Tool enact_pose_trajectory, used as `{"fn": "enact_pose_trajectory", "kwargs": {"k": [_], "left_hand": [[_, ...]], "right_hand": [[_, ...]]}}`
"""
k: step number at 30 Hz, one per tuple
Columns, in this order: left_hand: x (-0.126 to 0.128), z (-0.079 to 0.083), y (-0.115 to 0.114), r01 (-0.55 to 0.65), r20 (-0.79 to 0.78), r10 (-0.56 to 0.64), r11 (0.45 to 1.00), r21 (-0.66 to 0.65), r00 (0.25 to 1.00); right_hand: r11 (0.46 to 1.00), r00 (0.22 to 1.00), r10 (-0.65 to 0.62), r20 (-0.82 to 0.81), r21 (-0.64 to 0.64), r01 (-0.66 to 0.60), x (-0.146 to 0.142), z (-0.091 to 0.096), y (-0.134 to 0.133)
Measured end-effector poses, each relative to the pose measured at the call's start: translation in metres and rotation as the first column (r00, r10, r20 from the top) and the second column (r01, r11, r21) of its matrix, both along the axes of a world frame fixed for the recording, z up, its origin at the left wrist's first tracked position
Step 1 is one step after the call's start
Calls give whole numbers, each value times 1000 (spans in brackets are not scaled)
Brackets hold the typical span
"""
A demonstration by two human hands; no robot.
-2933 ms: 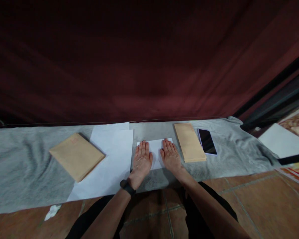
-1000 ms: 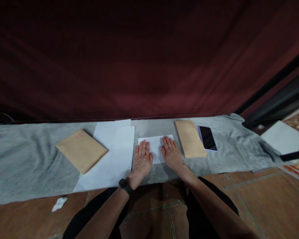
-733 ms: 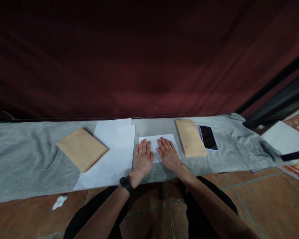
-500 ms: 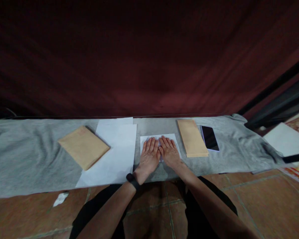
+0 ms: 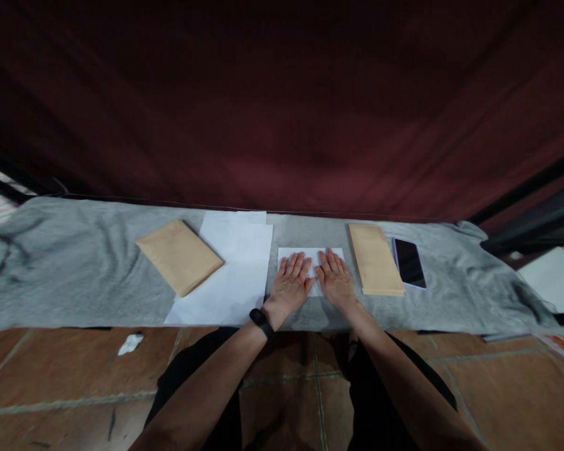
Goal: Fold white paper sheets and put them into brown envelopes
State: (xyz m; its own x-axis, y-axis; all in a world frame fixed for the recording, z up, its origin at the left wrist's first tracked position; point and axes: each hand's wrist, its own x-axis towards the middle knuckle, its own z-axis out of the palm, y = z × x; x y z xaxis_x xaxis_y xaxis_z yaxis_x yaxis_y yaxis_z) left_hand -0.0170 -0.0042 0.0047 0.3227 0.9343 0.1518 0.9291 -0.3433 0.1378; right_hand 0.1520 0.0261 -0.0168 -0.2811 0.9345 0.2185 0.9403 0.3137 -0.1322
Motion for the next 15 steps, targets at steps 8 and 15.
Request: {"fn": "enact_pose_trajectory", "kwargs": {"k": [8,15], "left_hand": [[-10,2,-8,-51,5,51,998,-24,999],[-15,0,-12,-89,2,89,996,-4,996]], "right_hand": [[995,998,-58,12,81,57,5,-11,-1],[998,999,-52,-8,34,53,1,3,7]]}}
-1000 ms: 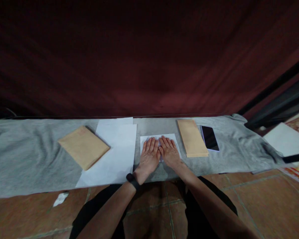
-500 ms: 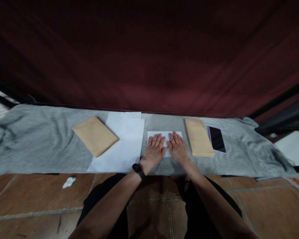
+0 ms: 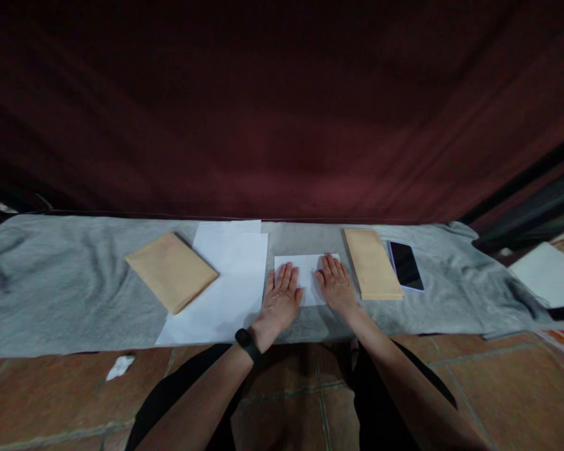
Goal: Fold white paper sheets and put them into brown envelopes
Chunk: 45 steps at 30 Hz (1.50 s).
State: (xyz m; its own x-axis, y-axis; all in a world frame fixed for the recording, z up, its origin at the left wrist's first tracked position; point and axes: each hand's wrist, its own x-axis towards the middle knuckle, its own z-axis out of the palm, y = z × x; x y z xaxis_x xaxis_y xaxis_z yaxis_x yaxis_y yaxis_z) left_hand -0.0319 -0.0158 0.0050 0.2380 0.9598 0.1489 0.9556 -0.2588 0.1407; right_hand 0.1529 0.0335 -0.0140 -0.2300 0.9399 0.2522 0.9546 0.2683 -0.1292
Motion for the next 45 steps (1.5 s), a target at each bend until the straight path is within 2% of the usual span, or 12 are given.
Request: {"fn": "enact_pose_trajectory", "kwargs": {"k": [4,7,11,16,21,25,28,31,34,37,42,45], "left_hand": [[1,-1,1,8,5,-8,999,32,1000],[0,-3,3,16,3,-16,1000,26,1000],[-3,-4,4,20,-1,-20,999,27,1000],[-7,-6,2,4,-5,-4,999,44,1000],[-4,-4,-1,-22,0,22,998,57,1000],[1,0,-5,4,-3,-4,999,33,1000],[2,1,-6,21,-15,-21,1000,12,1000],[-1,-1,-6,28,-9,-28,999,27,1000],[-5,-1,-4,28,31,-30,997,69,999],[-9,7,-2,29,90,-42,989,145,995],[-8,25,3,46,166,-86,972,231,982],[-4,22,2,98,161,-129,977,188,978]], "right_hand": [[988,988,145,-46,-42,-147,-14,11,8],[980,980,189,-59,-49,-192,-26,10,9],[992,991,123,-52,-30,-125,-28,3,9],[999,999,29,-28,-23,-29,-12,3,15],[998,998,51,-43,-33,-52,-6,18,27],[995,993,81,-90,-52,-86,-8,29,38],[995,993,50,-111,-85,-60,-7,35,44],[984,986,31,-164,-170,-60,-1,42,47],[971,962,-1,-272,-231,-64,8,52,48],[975,932,-66,-355,-223,-16,20,59,50],[971,839,-156,-521,-235,34,28,49,55],[959,802,-206,-561,-278,52,21,33,53]]}}
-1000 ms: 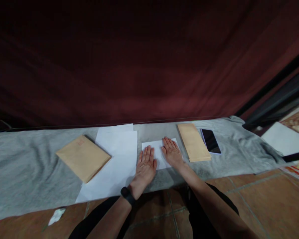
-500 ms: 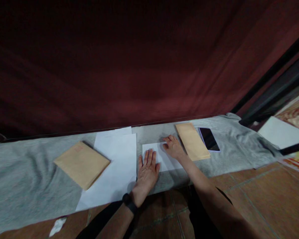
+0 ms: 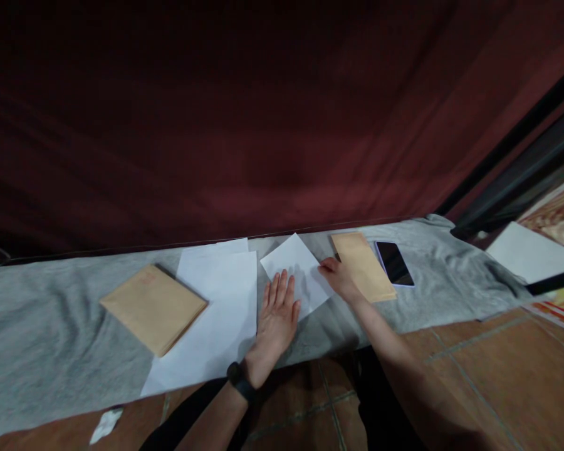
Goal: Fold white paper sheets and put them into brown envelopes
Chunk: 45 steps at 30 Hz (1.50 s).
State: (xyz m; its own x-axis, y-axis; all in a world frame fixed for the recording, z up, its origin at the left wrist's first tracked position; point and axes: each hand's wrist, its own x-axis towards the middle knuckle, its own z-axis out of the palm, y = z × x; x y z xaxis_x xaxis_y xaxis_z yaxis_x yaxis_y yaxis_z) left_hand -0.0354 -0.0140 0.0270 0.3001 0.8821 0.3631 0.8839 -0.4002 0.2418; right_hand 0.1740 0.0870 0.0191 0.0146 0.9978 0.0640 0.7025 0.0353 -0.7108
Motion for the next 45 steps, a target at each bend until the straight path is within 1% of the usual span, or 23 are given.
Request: {"fn": "enact_pose_trajectory", "kwargs": {"k": [3,6,9,12,15,17,19,22,23,25,27,29,34,36,38,40,41,42,43,45], "left_hand": [[6,-11,-4,68,-28,-70,996,-55,997],[11,-20,-8,114,-64,-120,989,-90,991],[13,-24,-10,110,-92,-119,990,-93,989],[13,-25,-10,95,-104,-103,992,-86,989],[12,-25,-11,92,-110,-101,992,-84,989],[13,-26,-11,99,-107,-106,992,-73,989],[13,-29,-11,104,-101,-109,993,-57,989],[14,-36,-11,90,-94,-93,995,-35,991],[13,-38,-11,77,-90,-80,997,-31,993],[10,-42,-10,50,-81,-52,998,-28,995],[6,-44,-10,25,-72,-27,999,-30,997],[1,-45,-10,-9,-61,7,999,-31,998],[-5,-46,-13,-132,-2,132,990,-51,991],[-5,-46,-12,-161,54,165,984,-79,985],[-5,-45,-6,-171,165,189,978,-117,968],[-7,-42,6,-180,337,235,966,-186,912],[-8,-39,14,-182,434,270,955,-234,859],[-10,-37,21,-179,529,312,941,-289,789],[-13,-34,29,-169,615,356,925,-341,704],[-17,-31,42,-149,743,444,890,-431,501]], "right_hand": [[999,999,-23,-29,-45,22,-7,-12,-6],[997,999,-22,-26,-78,20,-7,-16,-12],[995,1000,-19,12,-93,20,-3,-14,-17],[995,998,-23,65,-91,29,-1,-9,-26],[999,985,-26,172,-33,32,-4,-4,-38],[998,959,11,283,60,-29,-9,-1,-46],[978,931,104,351,136,-161,-17,-1,-53],[919,882,284,377,157,-363,-29,-8,-66],[902,859,314,404,155,-403,-31,-12,-70],[885,826,321,463,162,-436,-34,-20,-77],[889,817,286,502,179,-421,-31,-27,-81],[903,825,238,512,195,-382,-26,-32,-82],[935,868,174,465,199,-294,-12,-36,-82],[943,888,163,431,195,-268,-8,-35,-81],[951,904,161,396,184,-250,-5,-32,-76],[961,919,150,366,166,-223,-3,-28,-66],[967,927,137,348,158,-202,-3,-26,-60],[972,938,119,325,153,-176,-3,-24,-54],[978,950,97,297,151,-147,-4,-22,-47],[985,973,55,226,145,-90,-6,-20,-35]]}}
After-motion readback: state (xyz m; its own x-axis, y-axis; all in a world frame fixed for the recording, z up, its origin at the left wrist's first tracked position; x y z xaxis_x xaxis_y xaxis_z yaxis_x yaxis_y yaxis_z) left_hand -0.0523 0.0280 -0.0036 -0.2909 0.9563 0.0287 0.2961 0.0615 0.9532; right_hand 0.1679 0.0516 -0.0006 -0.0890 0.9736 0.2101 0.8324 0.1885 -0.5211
